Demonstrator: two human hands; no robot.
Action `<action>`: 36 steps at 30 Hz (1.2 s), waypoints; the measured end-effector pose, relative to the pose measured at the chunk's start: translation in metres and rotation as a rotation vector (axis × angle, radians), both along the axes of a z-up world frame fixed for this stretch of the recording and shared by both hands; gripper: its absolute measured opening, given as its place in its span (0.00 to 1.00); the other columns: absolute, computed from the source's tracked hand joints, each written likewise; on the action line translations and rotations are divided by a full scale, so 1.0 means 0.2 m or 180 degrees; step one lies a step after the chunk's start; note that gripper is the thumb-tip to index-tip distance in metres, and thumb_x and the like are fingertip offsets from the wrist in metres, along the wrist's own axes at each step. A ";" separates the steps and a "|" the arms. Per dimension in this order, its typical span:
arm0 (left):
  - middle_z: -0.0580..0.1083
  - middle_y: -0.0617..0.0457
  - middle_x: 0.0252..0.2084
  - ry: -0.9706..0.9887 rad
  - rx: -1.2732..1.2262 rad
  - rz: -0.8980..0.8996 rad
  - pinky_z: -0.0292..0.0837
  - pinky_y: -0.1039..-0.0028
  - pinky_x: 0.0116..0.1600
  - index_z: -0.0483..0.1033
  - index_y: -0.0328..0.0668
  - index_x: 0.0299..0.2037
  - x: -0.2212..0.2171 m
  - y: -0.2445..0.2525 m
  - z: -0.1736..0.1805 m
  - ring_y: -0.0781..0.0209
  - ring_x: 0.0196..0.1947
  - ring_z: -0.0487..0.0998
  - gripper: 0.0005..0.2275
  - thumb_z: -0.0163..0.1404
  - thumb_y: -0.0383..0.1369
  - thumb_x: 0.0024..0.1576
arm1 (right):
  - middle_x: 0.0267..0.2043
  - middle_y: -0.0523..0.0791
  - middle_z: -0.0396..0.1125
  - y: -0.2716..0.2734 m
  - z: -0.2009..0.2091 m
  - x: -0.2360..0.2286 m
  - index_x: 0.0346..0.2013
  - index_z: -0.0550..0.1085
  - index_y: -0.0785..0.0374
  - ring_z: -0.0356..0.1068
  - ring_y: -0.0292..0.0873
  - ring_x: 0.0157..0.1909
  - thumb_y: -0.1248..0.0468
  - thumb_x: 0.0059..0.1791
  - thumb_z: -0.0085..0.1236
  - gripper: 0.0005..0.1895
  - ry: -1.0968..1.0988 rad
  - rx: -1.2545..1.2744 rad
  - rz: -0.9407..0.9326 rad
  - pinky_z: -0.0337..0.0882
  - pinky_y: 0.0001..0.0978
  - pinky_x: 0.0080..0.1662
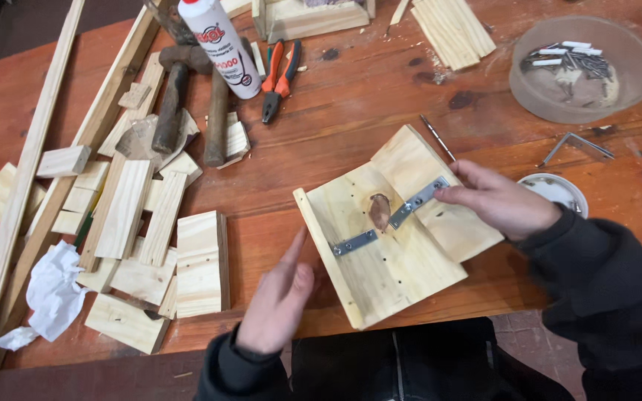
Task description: The person attaches metal brackets to wooden pieces using a screwdriver and screws. They align the brackets, insert screws, and tighten them to secure the components together on a cluttered workbench.
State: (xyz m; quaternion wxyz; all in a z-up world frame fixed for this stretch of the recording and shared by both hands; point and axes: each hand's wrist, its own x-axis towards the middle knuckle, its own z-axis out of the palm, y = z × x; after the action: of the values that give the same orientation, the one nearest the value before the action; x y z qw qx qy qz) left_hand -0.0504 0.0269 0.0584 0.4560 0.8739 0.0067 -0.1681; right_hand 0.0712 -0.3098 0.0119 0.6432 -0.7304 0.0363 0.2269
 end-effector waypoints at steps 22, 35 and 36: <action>0.78 0.54 0.27 -0.1092 0.0623 0.0878 0.75 0.61 0.41 0.66 0.52 0.68 0.24 0.14 0.01 0.52 0.32 0.79 0.31 0.38 0.57 0.57 | 0.42 0.48 0.72 0.16 0.19 0.24 0.51 0.66 0.52 0.71 0.51 0.48 0.48 0.52 0.53 0.19 -0.0965 -0.2844 0.1572 0.68 0.47 0.50; 0.81 0.34 0.32 0.0247 -0.0482 0.0493 0.84 0.61 0.42 0.84 0.29 0.43 0.38 0.06 -0.05 0.44 0.38 0.85 0.40 0.28 0.62 0.60 | 0.43 0.59 0.73 0.25 0.25 0.10 0.53 0.57 0.54 0.74 0.69 0.52 0.47 0.55 0.42 0.19 -0.0928 -0.3545 0.1936 0.72 0.61 0.53; 0.81 0.34 0.32 0.0241 -0.0475 0.0506 0.84 0.61 0.42 0.84 0.29 0.43 0.34 0.06 -0.02 0.44 0.38 0.85 0.40 0.28 0.62 0.60 | 0.43 0.59 0.73 0.25 0.26 0.09 0.53 0.57 0.54 0.74 0.69 0.52 0.47 0.55 0.42 0.19 -0.0942 -0.3538 0.1944 0.72 0.61 0.53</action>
State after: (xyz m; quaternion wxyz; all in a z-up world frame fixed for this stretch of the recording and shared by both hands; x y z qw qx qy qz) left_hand 0.0182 0.0390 0.0540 0.5311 0.8273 0.0808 -0.1643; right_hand 0.0889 -0.2591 0.0649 0.0744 -0.9552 -0.1499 0.2440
